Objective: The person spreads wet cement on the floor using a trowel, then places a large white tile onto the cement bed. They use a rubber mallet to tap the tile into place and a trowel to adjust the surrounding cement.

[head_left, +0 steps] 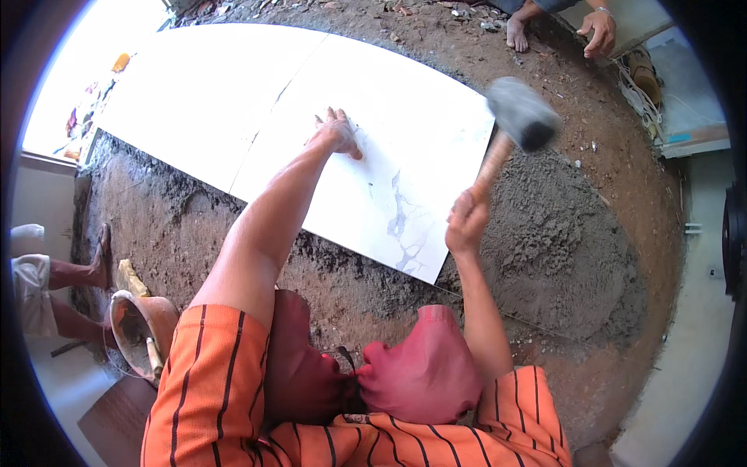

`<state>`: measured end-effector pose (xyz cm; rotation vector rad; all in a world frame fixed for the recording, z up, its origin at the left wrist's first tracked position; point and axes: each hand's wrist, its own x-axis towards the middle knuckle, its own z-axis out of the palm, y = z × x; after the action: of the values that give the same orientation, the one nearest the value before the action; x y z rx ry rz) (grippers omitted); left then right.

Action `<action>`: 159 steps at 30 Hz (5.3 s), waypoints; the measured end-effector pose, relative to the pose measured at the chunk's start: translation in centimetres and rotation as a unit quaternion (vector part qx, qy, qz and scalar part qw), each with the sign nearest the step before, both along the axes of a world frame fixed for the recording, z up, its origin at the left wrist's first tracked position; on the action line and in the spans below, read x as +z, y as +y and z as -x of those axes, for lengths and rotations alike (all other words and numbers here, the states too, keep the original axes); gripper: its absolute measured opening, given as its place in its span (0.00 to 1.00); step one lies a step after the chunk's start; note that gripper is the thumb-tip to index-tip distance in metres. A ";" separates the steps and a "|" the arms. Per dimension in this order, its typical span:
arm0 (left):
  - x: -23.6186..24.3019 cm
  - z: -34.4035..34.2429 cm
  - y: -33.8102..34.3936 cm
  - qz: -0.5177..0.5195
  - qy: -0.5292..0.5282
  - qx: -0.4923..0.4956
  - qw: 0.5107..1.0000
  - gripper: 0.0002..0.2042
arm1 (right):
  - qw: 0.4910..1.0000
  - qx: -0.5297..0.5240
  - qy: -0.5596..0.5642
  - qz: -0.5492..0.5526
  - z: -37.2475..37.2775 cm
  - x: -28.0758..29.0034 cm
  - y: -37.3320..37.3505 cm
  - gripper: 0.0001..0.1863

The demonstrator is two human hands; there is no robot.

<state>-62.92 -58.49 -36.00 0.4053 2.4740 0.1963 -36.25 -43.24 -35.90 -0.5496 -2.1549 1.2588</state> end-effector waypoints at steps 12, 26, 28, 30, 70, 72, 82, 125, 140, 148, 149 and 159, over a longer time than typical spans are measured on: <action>-0.5 0.0 -0.7 0.006 -0.006 -0.019 1.000 0.64 | 0.976 -0.036 -0.216 0.010 4.0 0.0 2.7 0.22; 1.8 -2.4 -3.1 -0.212 0.126 -0.007 0.969 0.46 | 0.995 -0.044 -0.043 -0.079 -0.1 3.1 0.2 0.17; 5.6 -4.6 -1.1 -0.400 0.221 -0.073 0.887 0.36 | 0.995 -0.052 0.010 -0.083 -0.9 2.5 0.9 0.14; 13.0 -8.1 0.8 -0.554 0.290 -0.176 0.760 0.30 | 0.992 -0.046 0.026 -0.113 -2.6 0.9 1.9 0.14; -1.0 1.2 0.4 -0.035 0.048 -0.195 0.979 0.60 | 0.965 -0.026 -0.256 -0.053 5.8 4.7 5.2 0.20; -2.0 1.5 -1.1 -0.031 0.052 -0.190 0.980 0.61 | 0.986 -0.026 -0.146 -0.079 6.1 5.7 3.8 0.19; -4.0 1.3 -2.7 -0.059 0.120 -0.203 0.970 0.54 | 0.993 0.052 -0.030 0.102 -4.4 7.6 -1.9 0.19; -0.5 -1.9 -10.8 -0.100 0.050 0.061 0.992 0.63 | 0.969 0.190 0.022 0.157 5.8 0.0 -8.7 0.19; 0.3 -2.0 -11.4 -0.042 0.017 0.062 0.997 0.63 | 0.977 0.180 -0.103 -0.055 13.4 0.1 -10.0 0.16; 1.2 -1.8 -10.9 -0.054 0.007 0.077 0.996 0.62 | 0.951 0.200 -0.211 -0.107 15.3 -0.5 -9.2 0.18; 1.4 -1.6 -10.6 -0.053 0.012 0.071 0.996 0.62 | 0.954 0.204 -0.201 -0.089 15.7 -0.4 -8.6 0.18; 0.7 -1.7 -11.2 -0.031 0.009 0.076 0.997 0.62 | 0.955 0.220 -0.187 -0.060 15.0 0.8 -9.4 0.20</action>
<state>-61.23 -69.66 -35.31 0.2440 2.5231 0.3335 -51.23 -52.66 -35.11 -0.2763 -2.7660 1.3141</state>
